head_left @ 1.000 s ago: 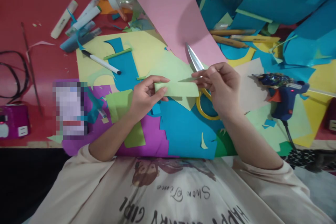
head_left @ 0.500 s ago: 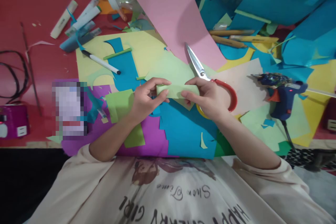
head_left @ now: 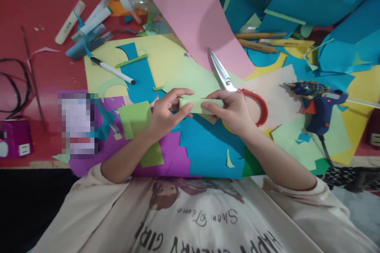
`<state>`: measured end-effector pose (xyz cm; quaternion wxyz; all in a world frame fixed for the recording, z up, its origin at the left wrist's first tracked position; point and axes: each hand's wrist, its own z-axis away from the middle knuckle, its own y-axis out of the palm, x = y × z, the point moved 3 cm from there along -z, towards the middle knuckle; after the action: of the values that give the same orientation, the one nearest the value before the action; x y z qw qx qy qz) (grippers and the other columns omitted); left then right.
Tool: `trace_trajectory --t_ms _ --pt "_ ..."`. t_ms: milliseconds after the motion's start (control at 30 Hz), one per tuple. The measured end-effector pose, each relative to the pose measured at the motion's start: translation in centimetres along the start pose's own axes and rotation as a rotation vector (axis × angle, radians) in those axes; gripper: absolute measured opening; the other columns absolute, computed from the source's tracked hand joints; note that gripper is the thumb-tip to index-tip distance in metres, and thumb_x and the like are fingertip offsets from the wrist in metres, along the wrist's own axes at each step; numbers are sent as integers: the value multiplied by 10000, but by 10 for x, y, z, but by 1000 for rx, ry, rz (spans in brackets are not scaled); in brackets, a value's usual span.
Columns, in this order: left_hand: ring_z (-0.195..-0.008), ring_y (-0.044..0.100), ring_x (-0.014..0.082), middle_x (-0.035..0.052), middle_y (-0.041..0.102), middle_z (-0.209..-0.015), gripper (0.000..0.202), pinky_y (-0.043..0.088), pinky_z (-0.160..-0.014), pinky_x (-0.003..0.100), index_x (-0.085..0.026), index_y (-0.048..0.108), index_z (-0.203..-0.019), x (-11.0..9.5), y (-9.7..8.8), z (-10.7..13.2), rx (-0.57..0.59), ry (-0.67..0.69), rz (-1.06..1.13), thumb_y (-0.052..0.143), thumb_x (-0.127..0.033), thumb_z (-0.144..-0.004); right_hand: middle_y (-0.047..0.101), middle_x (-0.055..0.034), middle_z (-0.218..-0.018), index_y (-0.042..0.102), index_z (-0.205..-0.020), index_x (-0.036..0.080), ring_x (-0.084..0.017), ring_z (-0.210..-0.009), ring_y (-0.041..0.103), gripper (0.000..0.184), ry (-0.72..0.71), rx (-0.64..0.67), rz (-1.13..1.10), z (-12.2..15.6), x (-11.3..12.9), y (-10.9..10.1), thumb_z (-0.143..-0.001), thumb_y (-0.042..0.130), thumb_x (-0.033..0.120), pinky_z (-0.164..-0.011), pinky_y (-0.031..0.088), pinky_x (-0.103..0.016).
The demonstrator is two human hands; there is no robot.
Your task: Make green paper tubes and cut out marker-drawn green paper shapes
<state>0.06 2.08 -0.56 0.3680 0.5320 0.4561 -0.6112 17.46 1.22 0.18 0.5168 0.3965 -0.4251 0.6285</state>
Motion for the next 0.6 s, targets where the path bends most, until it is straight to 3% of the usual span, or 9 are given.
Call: trace_trajectory --t_ms 133,367,600 --pt "-533 657 99 -34 658 -660 204 565 -512 186 -203 670 -967 1 -2 -2 8 -9 59 631 -354 -835 559 43 -467 646 -697 161 -82 -369 465 234 10 12 -24 0 2 -1 -695 733 379 -373 365 -217" --pt "-602 666 111 -3 702 -686 196 585 -523 196 -188 718 -926 -5 -4 -4 -84 7 21 606 -326 -843 581 34 -486 660 -714 159 -93 -397 505 289 57 8 -20 -1 3 -5 -675 763 426 -402 387 -218" --pt "-629 681 116 6 728 -783 205 607 -539 214 -190 718 -931 -2 -3 -2 -93 -18 68 625 -347 -838 573 39 -484 658 -724 155 -89 -400 504 267 67 18 -33 0 0 -5 -692 755 401 -406 391 -215"
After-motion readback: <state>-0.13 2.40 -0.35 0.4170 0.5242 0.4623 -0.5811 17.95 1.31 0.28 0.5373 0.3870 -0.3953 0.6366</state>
